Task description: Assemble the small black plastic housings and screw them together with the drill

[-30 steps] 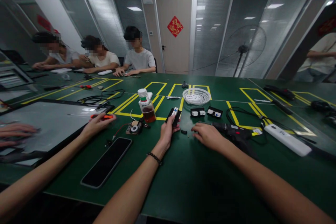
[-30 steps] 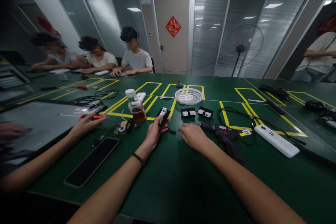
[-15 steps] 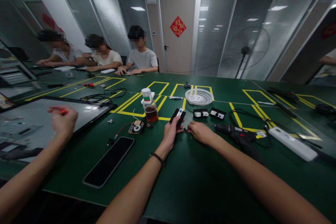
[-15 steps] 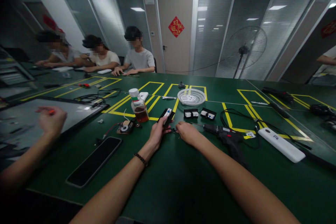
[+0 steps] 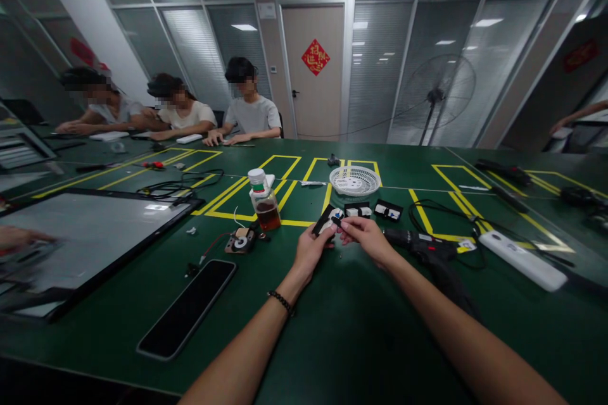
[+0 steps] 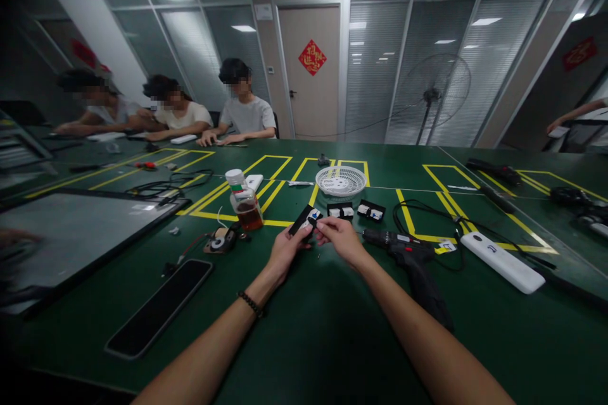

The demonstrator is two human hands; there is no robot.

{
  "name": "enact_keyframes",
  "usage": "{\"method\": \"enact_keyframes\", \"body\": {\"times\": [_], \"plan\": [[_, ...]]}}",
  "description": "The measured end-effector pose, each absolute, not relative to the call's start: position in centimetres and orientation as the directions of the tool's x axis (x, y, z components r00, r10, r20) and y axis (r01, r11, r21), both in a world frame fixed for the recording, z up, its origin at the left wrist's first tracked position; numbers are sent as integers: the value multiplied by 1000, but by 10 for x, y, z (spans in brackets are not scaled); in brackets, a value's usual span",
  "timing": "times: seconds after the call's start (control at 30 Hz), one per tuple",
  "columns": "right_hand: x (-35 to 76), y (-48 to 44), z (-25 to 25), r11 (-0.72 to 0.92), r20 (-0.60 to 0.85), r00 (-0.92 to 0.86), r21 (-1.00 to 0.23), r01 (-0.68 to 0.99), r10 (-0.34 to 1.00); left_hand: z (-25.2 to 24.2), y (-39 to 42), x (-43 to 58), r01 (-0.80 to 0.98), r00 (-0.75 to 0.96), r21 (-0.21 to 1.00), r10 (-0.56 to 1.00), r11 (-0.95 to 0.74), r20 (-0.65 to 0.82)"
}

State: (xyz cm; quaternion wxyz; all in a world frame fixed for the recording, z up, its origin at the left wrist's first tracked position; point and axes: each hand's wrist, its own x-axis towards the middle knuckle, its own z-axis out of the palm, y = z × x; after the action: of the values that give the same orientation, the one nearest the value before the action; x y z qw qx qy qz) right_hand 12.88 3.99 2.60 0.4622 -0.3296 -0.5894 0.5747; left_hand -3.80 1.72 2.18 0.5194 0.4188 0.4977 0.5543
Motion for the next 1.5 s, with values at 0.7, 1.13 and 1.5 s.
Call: {"method": "enact_keyframes", "body": {"times": [0.7,1.13,1.5], "plan": [[139,40,19,-107,9,-330,-938,-330,944,2,20,-33,-115,-34,969,976,-216,214],[142,38,23,6,67,-307,-980,-196,949,4,20,-34,-131,-29,965,974,-227,225],[139,37,20,43,100,-273,-978,-206,957,4,20,-33,-89,-17,974,978,-209,209]]}}
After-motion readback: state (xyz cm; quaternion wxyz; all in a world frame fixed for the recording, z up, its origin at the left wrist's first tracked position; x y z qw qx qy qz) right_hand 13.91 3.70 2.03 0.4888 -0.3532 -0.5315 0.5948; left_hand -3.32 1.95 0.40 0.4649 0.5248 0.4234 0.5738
